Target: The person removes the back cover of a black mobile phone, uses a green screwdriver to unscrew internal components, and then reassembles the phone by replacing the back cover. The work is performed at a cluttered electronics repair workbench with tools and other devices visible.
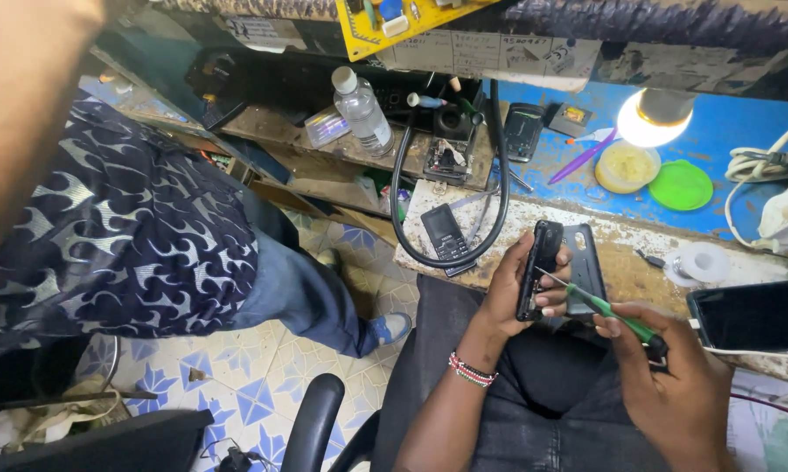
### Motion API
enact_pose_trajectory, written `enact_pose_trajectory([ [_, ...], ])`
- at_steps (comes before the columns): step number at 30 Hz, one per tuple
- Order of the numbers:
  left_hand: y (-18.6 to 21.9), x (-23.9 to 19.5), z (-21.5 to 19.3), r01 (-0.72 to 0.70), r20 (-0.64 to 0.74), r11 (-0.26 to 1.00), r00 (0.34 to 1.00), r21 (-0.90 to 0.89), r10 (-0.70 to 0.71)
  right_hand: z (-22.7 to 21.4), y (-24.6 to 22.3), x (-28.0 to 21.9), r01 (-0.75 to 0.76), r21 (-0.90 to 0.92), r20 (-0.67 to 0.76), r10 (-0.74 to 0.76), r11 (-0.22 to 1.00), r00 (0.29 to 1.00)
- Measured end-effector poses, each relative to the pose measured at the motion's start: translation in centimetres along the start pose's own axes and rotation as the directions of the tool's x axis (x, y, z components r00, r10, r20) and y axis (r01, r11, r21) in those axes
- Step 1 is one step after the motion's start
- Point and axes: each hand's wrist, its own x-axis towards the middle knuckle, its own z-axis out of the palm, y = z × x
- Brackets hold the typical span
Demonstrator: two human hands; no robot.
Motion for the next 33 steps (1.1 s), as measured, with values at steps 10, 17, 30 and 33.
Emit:
enact_pose_trajectory([
  [10, 0.2, -0.1, 0.5, 0.012, 0.024, 1.0, 1.0, 0.015, -0.013, 0.4, 0.4, -0.5, 0.089, -0.044, -0.129, -0.094, 0.995, 0.987],
  [17, 0.2, -0.1, 0.5, 0.014, 0.057, 1.0, 0.998, -0.001, -0.014, 0.1, 0.1, -0.3, 0.03, 0.009, -0.031, -0.029, 1.0, 0.999],
  [30, 0.3, -0.3, 0.8, 0.033, 0.021, 0.999, 0.999, 0.009, -0.033, 0.4, 0.9, -0.2, 0.021, -0.111, -0.056, -0.027, 0.994, 0.998],
  [33, 0.2, -0.2, 0.7, 0.011, 0.03, 0.998, 0.999, 0.06, -0.013, 0.3, 1.9, -0.2, -0.036, -0.268, -0.063, 0.02, 0.963, 0.998],
])
